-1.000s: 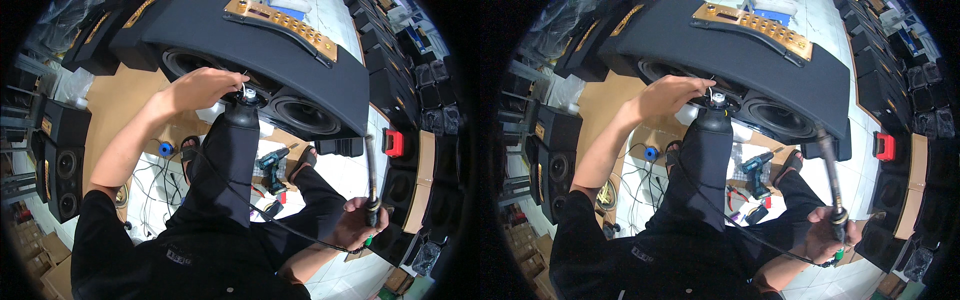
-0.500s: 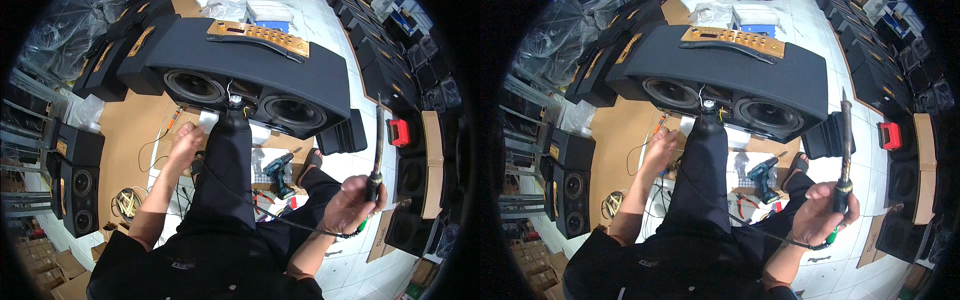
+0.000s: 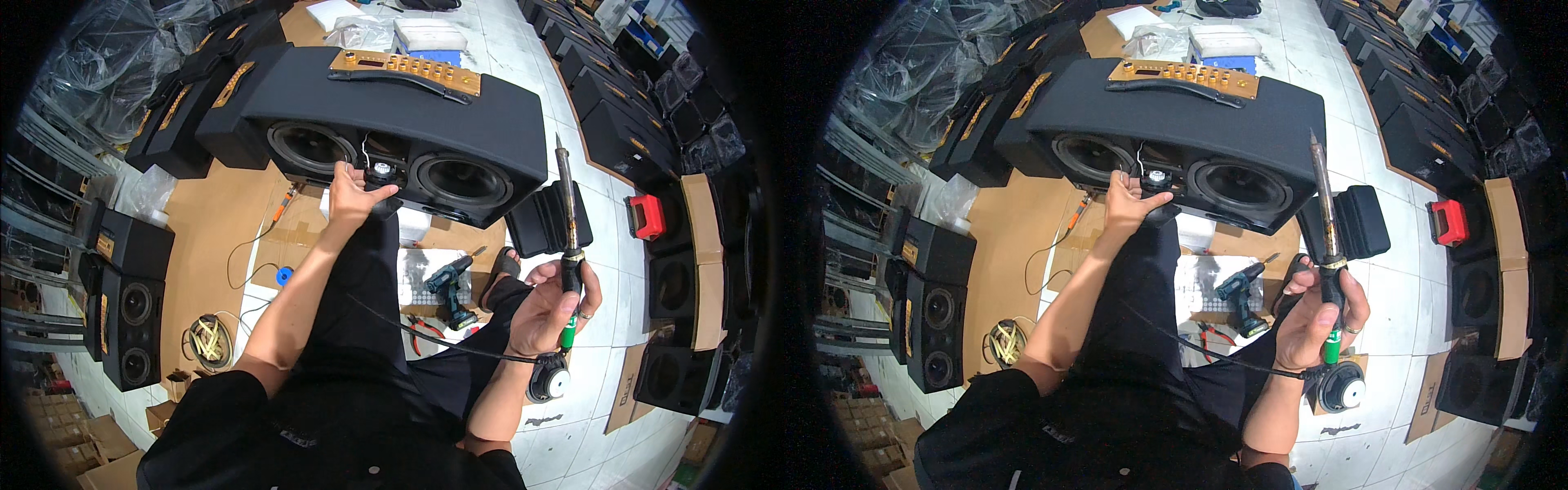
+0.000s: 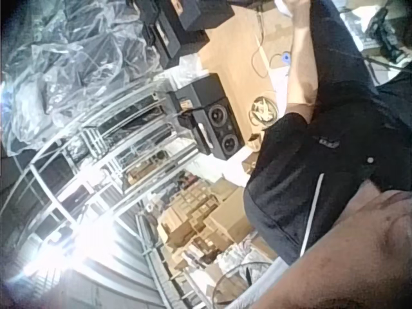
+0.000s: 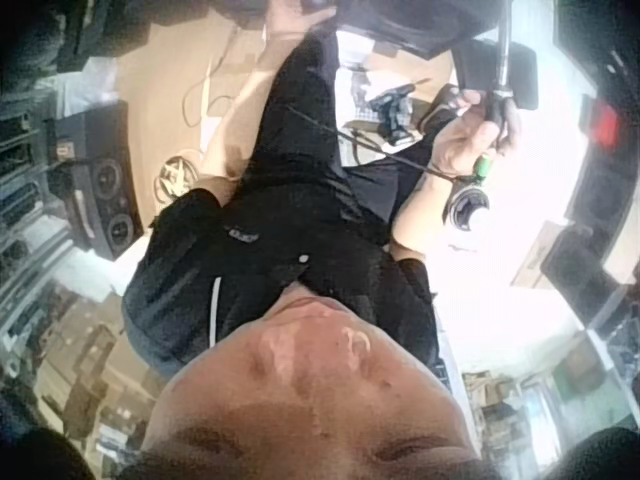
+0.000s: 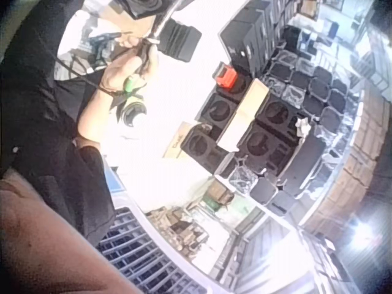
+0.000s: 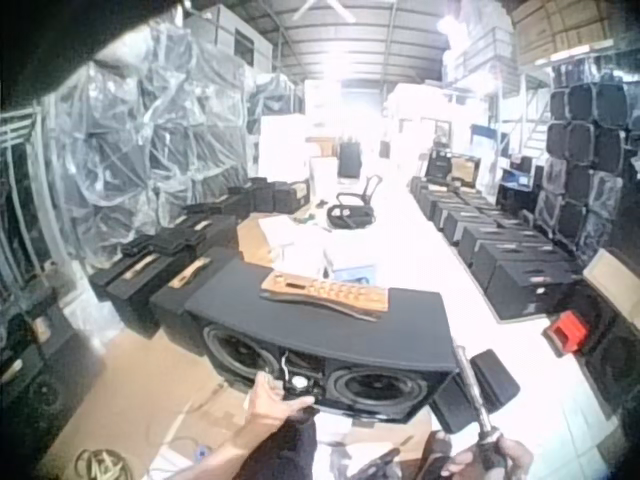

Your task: The person walks through a cluttered workshop and sits on the floor to repair a large speaker. They use a soldering iron to connect wires, a power drill to secure screws, and pliers to adjust components inside the speaker.

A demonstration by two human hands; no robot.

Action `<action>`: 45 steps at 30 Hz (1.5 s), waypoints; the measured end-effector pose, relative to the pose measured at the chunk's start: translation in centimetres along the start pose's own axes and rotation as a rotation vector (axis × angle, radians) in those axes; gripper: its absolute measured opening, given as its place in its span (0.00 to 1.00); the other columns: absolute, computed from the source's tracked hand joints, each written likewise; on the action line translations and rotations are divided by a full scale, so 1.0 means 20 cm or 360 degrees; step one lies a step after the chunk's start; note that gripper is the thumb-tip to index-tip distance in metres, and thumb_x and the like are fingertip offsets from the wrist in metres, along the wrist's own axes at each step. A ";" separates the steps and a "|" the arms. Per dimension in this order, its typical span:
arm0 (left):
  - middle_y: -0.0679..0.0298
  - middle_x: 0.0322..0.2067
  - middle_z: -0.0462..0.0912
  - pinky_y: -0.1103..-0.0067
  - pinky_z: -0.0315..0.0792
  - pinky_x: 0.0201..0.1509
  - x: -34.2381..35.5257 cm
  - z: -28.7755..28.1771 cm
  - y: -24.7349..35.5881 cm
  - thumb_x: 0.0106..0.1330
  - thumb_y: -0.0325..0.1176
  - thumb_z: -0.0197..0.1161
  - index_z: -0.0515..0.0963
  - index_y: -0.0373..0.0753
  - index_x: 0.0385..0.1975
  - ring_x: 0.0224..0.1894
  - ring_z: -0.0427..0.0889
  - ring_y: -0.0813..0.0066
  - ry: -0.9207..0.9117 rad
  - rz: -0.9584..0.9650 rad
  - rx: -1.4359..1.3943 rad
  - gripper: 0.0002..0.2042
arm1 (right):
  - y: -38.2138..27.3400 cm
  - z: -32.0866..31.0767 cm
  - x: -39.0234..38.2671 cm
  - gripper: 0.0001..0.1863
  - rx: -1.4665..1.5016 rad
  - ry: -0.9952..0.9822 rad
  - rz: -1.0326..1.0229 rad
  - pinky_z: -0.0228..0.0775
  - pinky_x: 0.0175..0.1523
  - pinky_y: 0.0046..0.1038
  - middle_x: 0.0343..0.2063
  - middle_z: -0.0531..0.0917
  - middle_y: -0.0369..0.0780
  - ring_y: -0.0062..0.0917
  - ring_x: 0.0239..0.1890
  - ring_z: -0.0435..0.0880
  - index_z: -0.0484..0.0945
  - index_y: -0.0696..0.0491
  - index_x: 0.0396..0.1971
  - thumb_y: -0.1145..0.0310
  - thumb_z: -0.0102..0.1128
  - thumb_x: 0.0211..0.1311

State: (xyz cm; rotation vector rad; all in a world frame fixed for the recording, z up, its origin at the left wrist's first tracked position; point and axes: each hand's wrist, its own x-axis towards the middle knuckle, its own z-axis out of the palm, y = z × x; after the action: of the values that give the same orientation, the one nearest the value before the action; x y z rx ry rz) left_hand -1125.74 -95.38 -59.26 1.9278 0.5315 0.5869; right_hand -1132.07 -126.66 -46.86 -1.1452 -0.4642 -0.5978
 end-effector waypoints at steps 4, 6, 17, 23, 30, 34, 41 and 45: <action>0.55 0.38 0.80 0.82 0.78 0.39 0.05 -0.09 -0.06 0.45 0.34 0.85 0.64 0.29 0.43 0.37 0.81 0.77 -0.0374 0.0020 -0.0333 0.35 | 0.00 0.00 0.00 0.23 0.0033 -0.0038 0.0029 0.73 0.42 0.28 0.34 0.81 0.48 0.26 0.33 0.79 0.67 0.56 0.60 0.58 0.52 0.72; 0.56 0.38 0.79 0.82 0.78 0.41 0.05 -0.12 -0.06 0.47 0.33 0.84 0.63 0.30 0.43 0.39 0.81 0.77 -0.0425 0.0021 -0.0395 0.34 | 0.00 0.00 -0.01 0.23 0.0022 -0.0050 0.0026 0.73 0.42 0.28 0.34 0.81 0.48 0.26 0.33 0.79 0.67 0.56 0.60 0.58 0.52 0.72; 0.54 0.41 0.77 0.75 0.74 0.52 0.07 -0.05 -0.14 0.48 0.35 0.83 0.63 0.30 0.45 0.46 0.78 0.72 -0.0583 -0.0025 -0.0771 0.34 | 0.01 0.01 -0.03 0.23 -0.0072 -0.0047 0.0029 0.72 0.40 0.27 0.32 0.80 0.47 0.27 0.32 0.78 0.67 0.56 0.60 0.59 0.53 0.71; 0.54 0.43 0.78 0.75 0.72 0.54 0.06 -0.12 0.01 0.49 0.33 0.82 0.64 0.33 0.44 0.50 0.77 0.72 -0.0770 -0.0027 -0.0491 0.32 | 0.05 0.03 -0.03 0.24 -0.0156 -0.0088 0.0083 0.72 0.38 0.27 0.31 0.80 0.47 0.27 0.32 0.78 0.68 0.55 0.60 0.58 0.54 0.70; 0.59 0.47 0.78 0.78 0.69 0.58 0.11 -0.12 -0.16 0.58 0.27 0.75 0.60 0.39 0.40 0.51 0.75 0.78 -0.0905 -0.0124 -0.0989 0.24 | 0.09 0.09 -0.06 0.25 -0.0080 -0.0123 0.0205 0.74 0.37 0.29 0.35 0.80 0.51 0.31 0.34 0.81 0.69 0.55 0.58 0.57 0.59 0.68; 0.60 0.47 0.77 0.79 0.69 0.57 0.12 -0.07 -0.18 0.54 0.24 0.77 0.60 0.38 0.41 0.51 0.75 0.77 -0.0926 -0.0011 -0.0973 0.27 | 0.10 0.12 -0.07 0.25 -0.0147 -0.0168 0.0230 0.72 0.38 0.29 0.31 0.79 0.47 0.29 0.32 0.78 0.68 0.54 0.59 0.56 0.56 0.70; 0.62 0.46 0.77 0.78 0.71 0.56 0.16 -0.02 -0.20 0.49 0.26 0.81 0.64 0.36 0.44 0.49 0.76 0.77 -0.0850 -0.0144 -0.0985 0.30 | 0.13 0.14 -0.07 0.25 -0.0147 -0.0216 0.0243 0.73 0.39 0.29 0.31 0.80 0.48 0.29 0.32 0.79 0.68 0.54 0.59 0.55 0.57 0.70; 0.67 0.38 0.78 0.80 0.72 0.52 0.15 -0.05 -0.23 0.55 0.27 0.76 0.67 0.38 0.39 0.44 0.76 0.81 -0.0773 0.0081 -0.0540 0.20 | 0.13 0.12 -0.08 0.25 -0.0134 -0.0221 0.0263 0.73 0.38 0.29 0.32 0.80 0.48 0.30 0.33 0.79 0.69 0.54 0.59 0.56 0.58 0.70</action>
State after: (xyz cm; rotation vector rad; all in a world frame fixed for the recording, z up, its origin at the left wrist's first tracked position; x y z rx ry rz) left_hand -1124.44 -91.09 -62.56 1.6800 0.0656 0.2052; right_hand -1131.69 -123.33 -48.93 -1.2972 -0.4609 -0.3990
